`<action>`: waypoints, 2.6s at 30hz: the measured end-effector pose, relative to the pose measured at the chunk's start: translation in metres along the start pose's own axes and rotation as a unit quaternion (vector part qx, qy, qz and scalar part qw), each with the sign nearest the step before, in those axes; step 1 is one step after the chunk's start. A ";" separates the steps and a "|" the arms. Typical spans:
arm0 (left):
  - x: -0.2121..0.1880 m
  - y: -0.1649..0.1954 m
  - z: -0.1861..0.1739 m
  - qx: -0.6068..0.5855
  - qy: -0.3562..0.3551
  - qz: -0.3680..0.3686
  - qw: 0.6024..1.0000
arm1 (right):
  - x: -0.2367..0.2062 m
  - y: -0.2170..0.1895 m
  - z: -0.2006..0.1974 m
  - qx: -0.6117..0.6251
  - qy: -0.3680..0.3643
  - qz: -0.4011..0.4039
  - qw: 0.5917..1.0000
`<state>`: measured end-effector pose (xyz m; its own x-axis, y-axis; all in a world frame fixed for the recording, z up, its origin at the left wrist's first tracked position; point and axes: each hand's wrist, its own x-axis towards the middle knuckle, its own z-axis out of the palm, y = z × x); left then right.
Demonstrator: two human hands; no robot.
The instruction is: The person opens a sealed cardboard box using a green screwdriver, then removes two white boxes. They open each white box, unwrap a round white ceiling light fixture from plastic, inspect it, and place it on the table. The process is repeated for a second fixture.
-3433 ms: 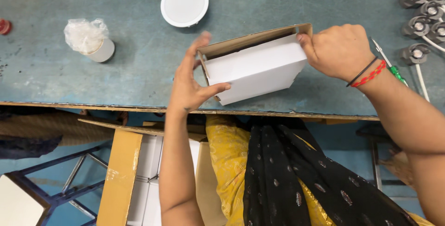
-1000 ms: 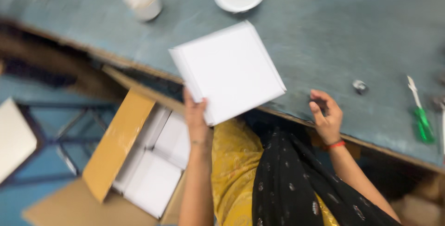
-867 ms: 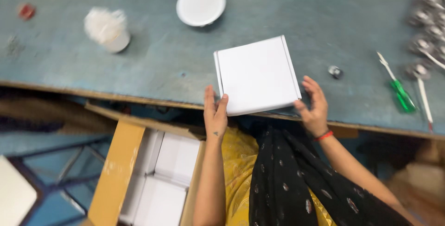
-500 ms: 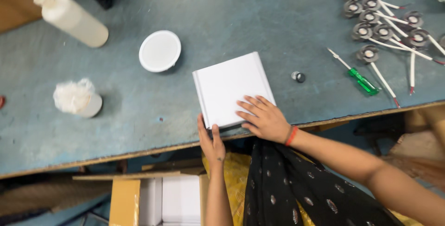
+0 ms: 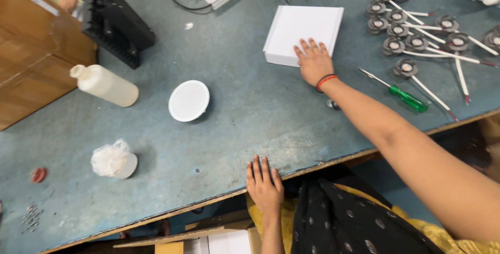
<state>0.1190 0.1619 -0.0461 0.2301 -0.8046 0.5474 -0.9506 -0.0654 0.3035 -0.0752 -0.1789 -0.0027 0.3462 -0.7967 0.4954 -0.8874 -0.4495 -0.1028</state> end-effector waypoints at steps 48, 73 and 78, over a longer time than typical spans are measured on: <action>-0.109 0.166 0.002 -0.496 -0.484 0.027 0.720 | -0.212 -0.075 -0.065 0.290 0.004 -0.181 0.940; -0.193 0.121 -0.195 -0.197 -0.202 -0.243 0.928 | -0.224 -0.070 -0.060 0.278 0.036 -0.206 0.938; -0.230 0.037 -0.203 -0.045 0.115 -0.368 0.921 | -0.224 -0.046 -0.035 0.245 0.023 -0.246 0.937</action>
<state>0.0730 0.4642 -0.0027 0.8540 -0.4142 0.3147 -0.4998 -0.4856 0.7172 -0.1231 0.0344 -0.0794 0.6537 -0.4301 0.6226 -0.3731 -0.8990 -0.2293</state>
